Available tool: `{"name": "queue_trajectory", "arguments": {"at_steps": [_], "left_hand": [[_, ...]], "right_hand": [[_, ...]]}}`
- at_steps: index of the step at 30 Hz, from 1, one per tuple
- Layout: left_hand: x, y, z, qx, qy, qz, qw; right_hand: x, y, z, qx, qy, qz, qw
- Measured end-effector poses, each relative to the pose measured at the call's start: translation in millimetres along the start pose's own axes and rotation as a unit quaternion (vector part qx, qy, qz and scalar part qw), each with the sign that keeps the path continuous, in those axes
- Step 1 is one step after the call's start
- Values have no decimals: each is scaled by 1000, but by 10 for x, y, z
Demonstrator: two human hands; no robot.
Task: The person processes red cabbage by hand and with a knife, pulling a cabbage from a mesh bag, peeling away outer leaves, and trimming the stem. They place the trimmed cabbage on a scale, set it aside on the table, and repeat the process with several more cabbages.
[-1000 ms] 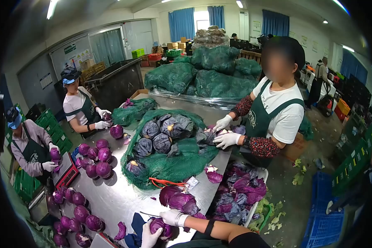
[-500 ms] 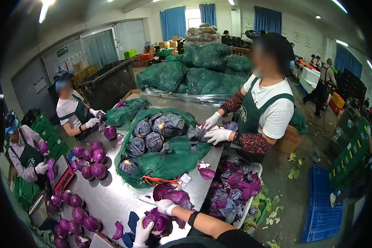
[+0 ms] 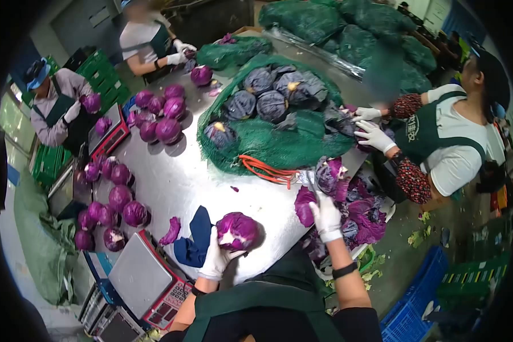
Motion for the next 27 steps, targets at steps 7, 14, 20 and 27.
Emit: {"name": "queue_trajectory", "arguments": {"at_steps": [7, 14, 20, 27], "left_hand": [[380, -357, -173, 261, -47, 486, 832], [513, -388, -90, 237, -79, 592, 766], [481, -340, -37, 260, -72, 621, 736], [561, -429, -59, 279, -80, 615, 733]], "right_hand": [[961, 1039, -543, -61, 205, 264, 940], [839, 1130, -573, -43, 217, 261, 940], [1253, 666, -400, 15, 215, 280, 936], [845, 1248, -531, -104, 186, 146, 966]]}}
Point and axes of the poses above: each hand's wrist, its own z-axis towards the middle knuckle, its own x-axis out of the palm, y = z × x, the point moved 10 cm from there along z, towards the middle knuckle, and after that the axes turned 4 degrees about -x, right-handed, at the moved point
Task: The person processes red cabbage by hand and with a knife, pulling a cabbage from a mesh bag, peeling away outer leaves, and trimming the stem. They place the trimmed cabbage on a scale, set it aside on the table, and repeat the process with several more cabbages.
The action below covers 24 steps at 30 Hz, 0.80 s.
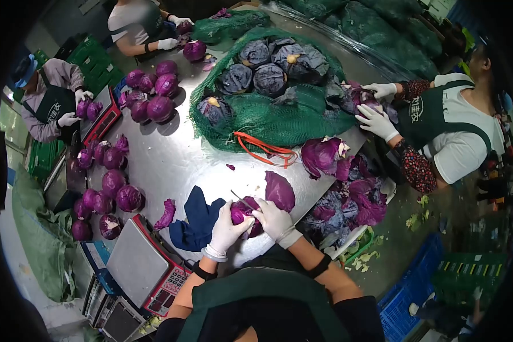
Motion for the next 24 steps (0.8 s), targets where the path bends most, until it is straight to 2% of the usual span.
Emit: {"name": "queue_trajectory", "arguments": {"at_steps": [1, 3, 4, 5, 6, 7, 8, 9, 10, 12, 13, 14, 15, 16, 18, 19, 22, 23, 24], "left_hand": [[0, -6, 2, -18, 1, 9, 1000], [7, -38, 34, -32, 3, 35, 999], [-7, -25, 36, -30, 1, 35, 999], [2, -42, 25, 0, 15, 21, 1000], [3, -39, 7, 31, 29, 9, 999], [-6, 19, -13, 66, 50, -23, 996], [-14, 207, -49, 81, 33, -75, 993], [-6, 364, -74, 0, 41, -203, 978], [54, 522, -144, -84, 49, -328, 940], [39, 475, -141, -64, 45, -327, 942], [31, 440, -118, -42, 28, -252, 966], [39, 383, -101, -20, 13, -176, 984], [-28, 173, -109, 0, -10, -97, 995], [-33, 66, -96, 3, -4, -96, 995], [22, -123, -46, 35, 17, 25, 999], [45, -112, -21, 32, 24, 21, 999], [23, -93, 12, 67, 19, -1, 998], [31, -60, 12, 61, 31, 4, 998], [-5, -65, 3, 60, 31, 6, 998]], "right_hand": [[25, -103, 34, 0, -2, -4, 1000], [-39, -227, 101, -119, -123, 19, 985], [-92, -419, 145, -90, -149, 77, 982], [80, -1015, 176, 100, -107, 222, 964], [300, -1408, 47, 285, -59, 355, 888], [338, -1522, -30, 317, -39, 367, 874], [344, -1561, -79, 346, -18, 377, 859], [355, -1586, -117, 362, 5, 383, 850], [356, -1591, -164, 363, 10, 383, 849], [132, -1356, -107, 289, -46, 420, 859], [-80, -1099, -81, 217, -90, 384, 893], [-201, -729, -66, 196, -44, 347, 916], [-224, -515, -6, 29, -78, 183, 980], [-123, -231, -74, -138, -110, 8, 984], [25, 97, -54, -121, -37, -90, 988], [-10, 89, -20, -64, 5, -86, 994], [43, -119, 122, -43, -9, -52, 998], [89, -115, 135, -173, -36, -142, 974], [-33, -244, 134, -257, -199, -149, 934]]}}
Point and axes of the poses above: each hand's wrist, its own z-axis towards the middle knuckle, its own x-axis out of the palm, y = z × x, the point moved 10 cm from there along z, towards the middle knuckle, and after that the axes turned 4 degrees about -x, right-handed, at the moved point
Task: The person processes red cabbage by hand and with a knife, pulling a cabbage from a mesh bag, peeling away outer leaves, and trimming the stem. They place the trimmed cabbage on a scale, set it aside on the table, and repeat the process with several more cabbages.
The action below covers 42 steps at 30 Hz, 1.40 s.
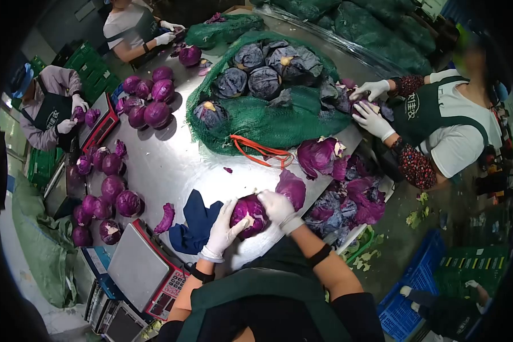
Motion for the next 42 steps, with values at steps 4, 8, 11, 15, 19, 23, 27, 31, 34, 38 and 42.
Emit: {"name": "queue_trajectory", "arguments": {"at_steps": [4, 8, 11, 15, 19, 23, 27, 31, 34, 38, 42], "left_hand": [[-19, 23, -16, 72, 41, -48, 995], [1, 264, -52, -6, 21, -180, 983], [-41, 198, -78, 8, -29, -134, 991], [-241, 445, 93, -24, -72, -124, 989], [-475, 204, 71, -22, -128, -29, 991], [-227, -55, -17, -6, -114, 96, 989], [-276, 126, -34, 8, -124, 31, 992], [-441, 774, 20, -94, -141, -329, 929], [-401, 887, -1, -134, -170, -428, 877], [-457, 469, -42, -44, -223, -140, 964], [-369, 816, -14, -97, -219, -367, 899]], "right_hand": [[157, -860, -460, 495, 156, 295, 803], [-205, -308, -174, 300, 31, 189, 935], [-283, 274, -61, 278, 94, 150, 944], [-40, -191, -670, 367, 83, 172, 910], [32, -529, -854, 445, 201, 133, 863], [-128, 71, 288, 305, 103, 367, 873], [766, -170, 80, 468, 231, 441, 730], [1147, -542, -549, 522, 121, 553, 638], [921, -241, -311, 424, 131, 472, 761], [755, 101, 47, 421, 124, 374, 817], [682, 101, 93, 442, 122, 498, 736]]}}
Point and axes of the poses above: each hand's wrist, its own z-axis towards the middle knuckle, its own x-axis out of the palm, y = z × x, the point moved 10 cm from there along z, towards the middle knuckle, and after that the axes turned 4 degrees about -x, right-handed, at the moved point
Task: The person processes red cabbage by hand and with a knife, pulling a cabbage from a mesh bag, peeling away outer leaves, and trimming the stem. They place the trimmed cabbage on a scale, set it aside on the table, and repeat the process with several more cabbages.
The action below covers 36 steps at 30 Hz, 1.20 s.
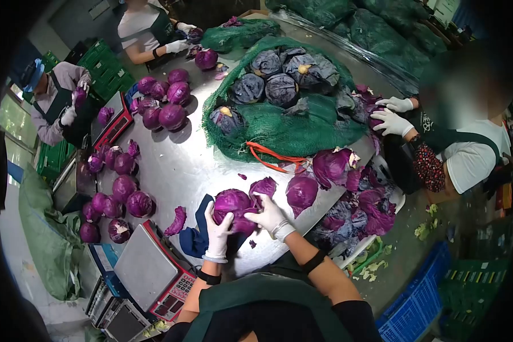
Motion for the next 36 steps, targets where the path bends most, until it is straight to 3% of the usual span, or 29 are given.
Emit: {"name": "queue_trajectory", "arguments": {"at_steps": [1, 2, 4, 5, 6, 8, 10, 11, 12, 14, 15, 16, 17, 18, 19, 20, 21, 22, 24, 25, 26, 27, 28, 30, 32, 33, 34, 35, 36], "left_hand": [[-45, 48, 21, -56, -8, -39, 998], [-9, -6, -39, -152, 2, -93, 984], [-12, 3, 13, -184, 61, -203, 960], [-16, 95, 24, -246, 98, -259, 929], [-134, 145, 32, -271, 50, -318, 907], [-277, -87, 74, -283, 59, -415, 863], [-523, -376, 202, -244, 63, -486, 837], [-753, -509, 294, -205, 60, -501, 838], [-1214, -500, 355, -160, -96, -444, 876], [-1867, -521, 528, -74, -168, -474, 861], [-2407, -642, 570, 47, -236, -148, 959], [-2552, -841, 575, 171, -269, 192, 928], [-2596, -1037, 445, 139, -312, -6, 940], [-2542, -1166, 337, 88, -337, -203, 915], [-2776, -1100, 382, 68, -368, 3, 927], [-3089, -997, 416, 55, -384, 209, 898], [-3297, -716, 554, 58, -297, -186, 935], [-3177, -651, 701, 36, -169, -550, 817], [-2759, -1230, 729, 12, -104, -600, 793], [-2495, -1562, 742, 20, -37, -571, 820], [-2309, -1814, 815, 60, 16, -545, 836], [-2001, -2058, 820, 32, 54, -537, 842], [-1766, -2192, 883, 8, 52, -540, 840], [-1220, -2578, 1045, 50, 261, -470, 842], [-608, -2795, 1157, 25, 364, -450, 815], [-388, -2840, 1257, 99, 343, -377, 855], [-116, -2775, 1356, 85, 291, -337, 891], [198, -2675, 1458, 29, 269, -320, 908], [462, -2506, 1546, -27, 245, -299, 922]], "right_hand": [[-102, -25, -36, 29, -17, -73, 997], [-151, -15, -110, 65, 0, -13, 998], [-379, -118, -127, -9, 7, 67, 998], [-604, 46, -180, -72, -19, -115, 991], [-775, 298, -276, -139, -43, -287, 947], [-1155, 351, -407, -73, -43, -410, 908], [-1319, 767, -608, -138, -158, -487, 848], [-1297, 908, -624, -147, -163, -457, 862], [-1306, 976, -632, -152, -174, -428, 874], [-1031, 1010, -567, -268, -123, -460, 838], [-888, 921, -479, -257, -89, -467, 841], [-754, 799, -383, -242, -60, -475, 844], [-595, 706, -273, -216, -15, -486, 847], [-456, 603, -158, -185, 27, -495, 849], [-351, 497, -47, -181, 47, -501, 845], [-275, 373, 76, -177, 69, -507, 841], [-233, 249, 184, -170, 82, -522, 832], [-210, 150, 260, -164, 98, -535, 823], [-264, -14, 329, -119, 144, -575, 797], [-374, -11, 298, -84, 149, -596, 784], [-523, -134, 293, -125, 147, -578, 793], [-750, -251, 276, -165, 140, -563, 798], [-969, -124, 155, -120, 141, -575, 797], [-1507, -208, -17, -8, 185, -634, 751], [-1904, -141, -281, 103, 276, -670, 681], [-2022, -82, -368, 104, 319, -641, 691], [-2160, -8, -329, 122, 319, -564, 752], [-2185, 390, -234, 130, 258, -434, 853], [-2080, 964, -31, 25, 227, -456, 860]]}}
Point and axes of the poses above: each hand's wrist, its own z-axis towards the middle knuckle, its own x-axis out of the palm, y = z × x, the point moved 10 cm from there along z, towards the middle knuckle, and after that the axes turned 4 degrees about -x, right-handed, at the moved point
